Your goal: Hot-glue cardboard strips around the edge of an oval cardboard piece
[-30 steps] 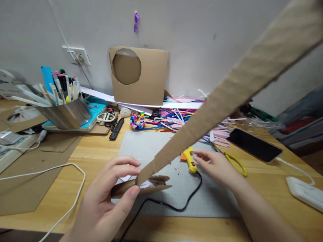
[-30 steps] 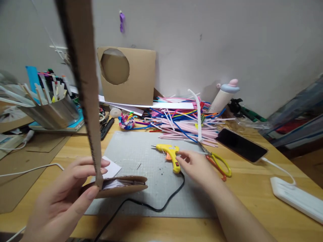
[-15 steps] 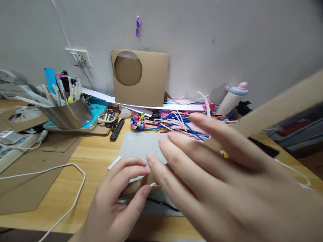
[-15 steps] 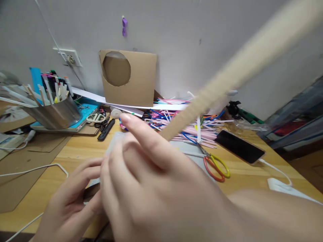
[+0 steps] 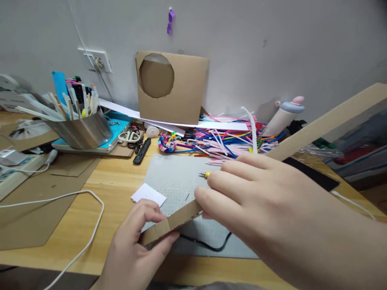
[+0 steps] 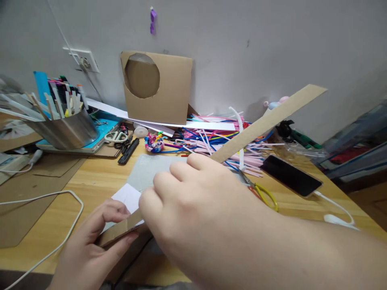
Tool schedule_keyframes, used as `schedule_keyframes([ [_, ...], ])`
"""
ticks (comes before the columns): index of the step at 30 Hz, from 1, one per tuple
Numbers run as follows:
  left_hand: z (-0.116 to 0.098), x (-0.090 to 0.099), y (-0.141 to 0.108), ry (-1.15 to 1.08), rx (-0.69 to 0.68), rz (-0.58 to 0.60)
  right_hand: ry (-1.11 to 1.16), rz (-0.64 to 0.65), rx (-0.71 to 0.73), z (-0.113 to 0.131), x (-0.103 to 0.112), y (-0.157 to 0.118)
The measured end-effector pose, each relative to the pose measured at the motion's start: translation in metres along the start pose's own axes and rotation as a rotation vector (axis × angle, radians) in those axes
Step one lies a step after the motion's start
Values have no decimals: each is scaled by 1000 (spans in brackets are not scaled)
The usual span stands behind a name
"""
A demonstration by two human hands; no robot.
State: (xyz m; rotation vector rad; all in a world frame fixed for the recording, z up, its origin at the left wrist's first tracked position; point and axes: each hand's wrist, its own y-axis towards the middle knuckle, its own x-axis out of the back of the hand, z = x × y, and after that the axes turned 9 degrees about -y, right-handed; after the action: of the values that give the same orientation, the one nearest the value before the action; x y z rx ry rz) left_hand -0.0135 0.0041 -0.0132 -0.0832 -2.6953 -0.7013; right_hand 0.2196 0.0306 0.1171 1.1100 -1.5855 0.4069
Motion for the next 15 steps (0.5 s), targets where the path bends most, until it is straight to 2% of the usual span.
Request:
schedule_keyframes([
  [3,-1,-2,3,-12,-13,-24,124,16,-51,-6,-10,-5],
  [6,0,0,1,-24,-4,-18,341,21,-129,-9,-30,-19],
  [10,0,2,-1,-35,12,11,604,-58,-205,-7,-58,-38],
  [15,1,4,-4,-44,6,41,724,-174,-232,-2,-80,-51],
])
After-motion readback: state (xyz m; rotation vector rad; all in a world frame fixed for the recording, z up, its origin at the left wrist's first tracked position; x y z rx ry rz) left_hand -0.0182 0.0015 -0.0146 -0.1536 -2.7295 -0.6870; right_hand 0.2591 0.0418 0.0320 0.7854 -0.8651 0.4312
